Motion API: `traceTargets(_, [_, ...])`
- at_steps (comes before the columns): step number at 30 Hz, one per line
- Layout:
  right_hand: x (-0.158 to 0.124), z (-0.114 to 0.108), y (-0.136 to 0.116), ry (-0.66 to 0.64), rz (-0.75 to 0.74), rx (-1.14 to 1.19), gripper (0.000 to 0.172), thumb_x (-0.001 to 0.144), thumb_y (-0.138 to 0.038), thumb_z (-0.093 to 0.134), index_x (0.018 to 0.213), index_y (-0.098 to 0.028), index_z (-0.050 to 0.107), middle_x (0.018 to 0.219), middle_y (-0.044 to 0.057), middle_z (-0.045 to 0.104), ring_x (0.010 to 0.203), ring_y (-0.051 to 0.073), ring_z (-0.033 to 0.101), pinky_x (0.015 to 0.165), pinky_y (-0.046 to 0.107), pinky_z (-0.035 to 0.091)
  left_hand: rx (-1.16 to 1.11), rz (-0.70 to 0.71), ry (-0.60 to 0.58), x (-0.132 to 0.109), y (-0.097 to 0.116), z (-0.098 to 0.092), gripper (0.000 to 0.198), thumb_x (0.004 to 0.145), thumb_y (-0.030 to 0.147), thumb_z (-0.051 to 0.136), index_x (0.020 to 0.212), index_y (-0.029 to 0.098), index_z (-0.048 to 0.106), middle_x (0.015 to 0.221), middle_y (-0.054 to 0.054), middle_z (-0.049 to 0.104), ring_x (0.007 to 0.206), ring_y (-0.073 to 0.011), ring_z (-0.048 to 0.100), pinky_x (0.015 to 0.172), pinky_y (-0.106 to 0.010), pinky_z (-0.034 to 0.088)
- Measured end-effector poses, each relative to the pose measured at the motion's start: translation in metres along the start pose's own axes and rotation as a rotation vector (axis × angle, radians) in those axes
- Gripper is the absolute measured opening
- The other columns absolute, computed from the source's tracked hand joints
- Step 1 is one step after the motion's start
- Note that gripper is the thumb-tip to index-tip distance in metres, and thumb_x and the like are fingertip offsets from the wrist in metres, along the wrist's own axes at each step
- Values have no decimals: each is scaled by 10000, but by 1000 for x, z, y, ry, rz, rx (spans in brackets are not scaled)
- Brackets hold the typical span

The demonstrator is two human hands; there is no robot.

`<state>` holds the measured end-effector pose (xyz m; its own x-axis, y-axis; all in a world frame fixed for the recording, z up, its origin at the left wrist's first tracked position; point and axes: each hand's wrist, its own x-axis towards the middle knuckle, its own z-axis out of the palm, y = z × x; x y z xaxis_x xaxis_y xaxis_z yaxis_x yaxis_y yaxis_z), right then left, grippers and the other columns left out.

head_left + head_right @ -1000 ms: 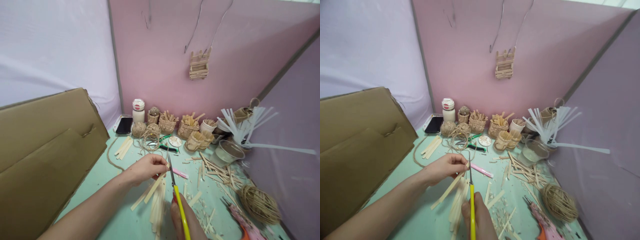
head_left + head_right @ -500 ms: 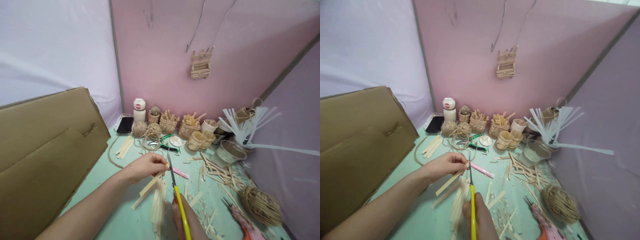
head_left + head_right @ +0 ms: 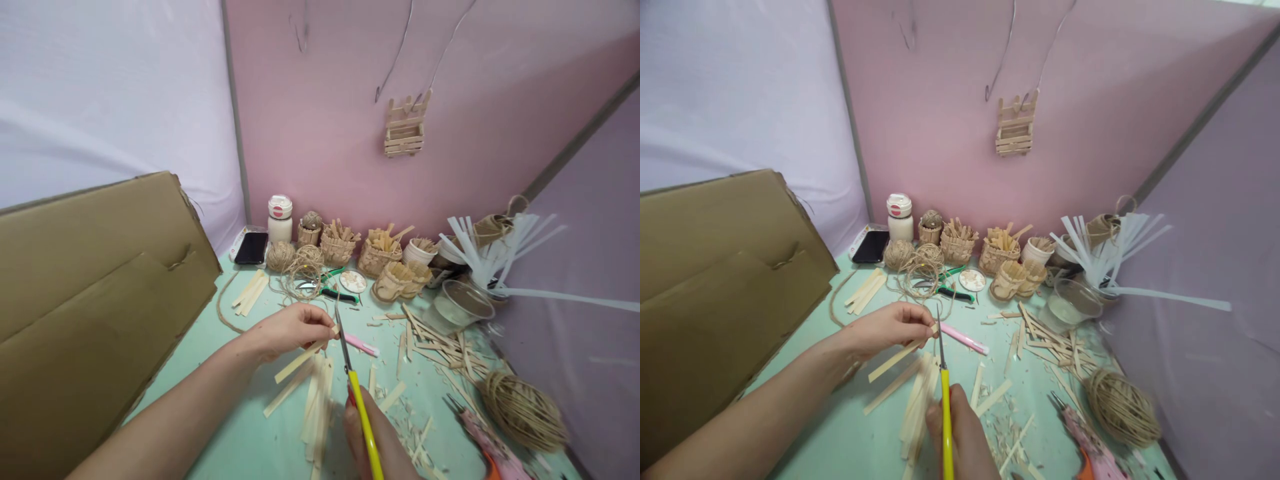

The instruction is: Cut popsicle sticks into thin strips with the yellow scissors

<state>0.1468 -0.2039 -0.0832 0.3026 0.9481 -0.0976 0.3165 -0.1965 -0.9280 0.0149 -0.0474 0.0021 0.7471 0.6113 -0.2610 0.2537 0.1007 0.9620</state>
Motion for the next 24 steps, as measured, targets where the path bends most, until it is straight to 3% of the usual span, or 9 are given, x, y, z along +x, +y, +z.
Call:
traceTargets(6, [0, 0, -12, -33, -10, -8, 559, 787, -752, 381, 755, -206, 494, 645, -11, 468, 611, 151, 439, 568, 254, 345, 53, -21, -9, -1, 2, -5, 237, 718, 392, 613, 773, 165, 652, 606, 24, 531, 561, -92, 403, 541, -220, 295])
traceTargets(13, [2, 1, -8, -74, -27, -7, 574, 787, -765, 350, 712, -205, 458, 619, -28, 428, 581, 132, 404, 545, 236, 329, 87, -6, -54, -2, 2, -15, 266, 717, 426, 632, 764, 166, 664, 635, 19, 551, 606, -102, 475, 602, -217, 366])
traceTargets(24, [3, 0, -9, -104, -24, -29, 586, 789, -770, 317, 713, -206, 455, 598, -51, 363, 548, 117, 331, 528, 227, 317, 201, -1, -65, -3, 5, -22, 314, 730, 449, 615, 832, 169, 713, 623, 10, 547, 603, -104, 467, 586, -211, 369])
